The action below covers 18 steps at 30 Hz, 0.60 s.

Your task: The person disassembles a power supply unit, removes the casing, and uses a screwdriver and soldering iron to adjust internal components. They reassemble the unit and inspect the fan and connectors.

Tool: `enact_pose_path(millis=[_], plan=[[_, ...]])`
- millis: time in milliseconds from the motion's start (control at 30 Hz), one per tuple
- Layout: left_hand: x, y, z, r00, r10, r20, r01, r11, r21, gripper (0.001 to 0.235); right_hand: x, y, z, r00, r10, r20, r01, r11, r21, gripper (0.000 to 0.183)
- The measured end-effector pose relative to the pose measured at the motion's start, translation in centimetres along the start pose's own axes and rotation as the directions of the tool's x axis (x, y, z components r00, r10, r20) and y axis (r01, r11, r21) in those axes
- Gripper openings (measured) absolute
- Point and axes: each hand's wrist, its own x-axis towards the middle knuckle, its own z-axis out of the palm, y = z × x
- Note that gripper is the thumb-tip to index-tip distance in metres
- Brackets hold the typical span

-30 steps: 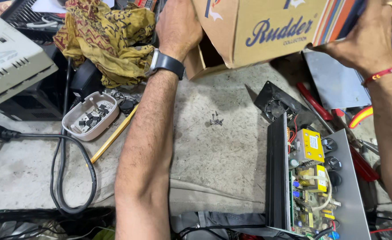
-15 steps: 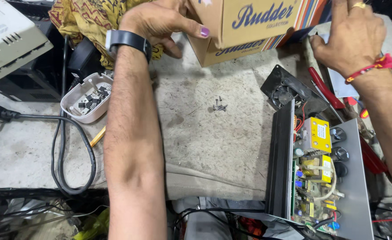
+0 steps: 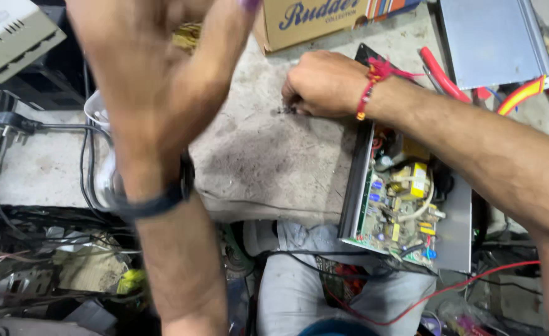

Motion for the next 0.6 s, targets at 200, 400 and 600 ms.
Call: enact_pose_path(millis=[200,400,600], plan=[[-14.5,9.2,1.1,0.991,-0.131,-0.025,0.130,0.991,-0.023,0.025,0.9,1.8,2.8,0.999,-0.034,-0.001,0.034,0.997,0.070,0.018],[-20.1,8.8,4.6,0.999,0.006,-0.042,-0.002,0.996,0.089,0.026,2.2,4.0,4.6,1.000,0.011,-0.016,-0.007,0.980,0.199,0.020],[-25.6,10.8,8.8,0.988,-0.155,0.011,0.155,0.987,-0.048,0.055,2.9,4.3,9.5,0.996,-0.018,-0.088,0.041,0.966,0.256,0.024]])
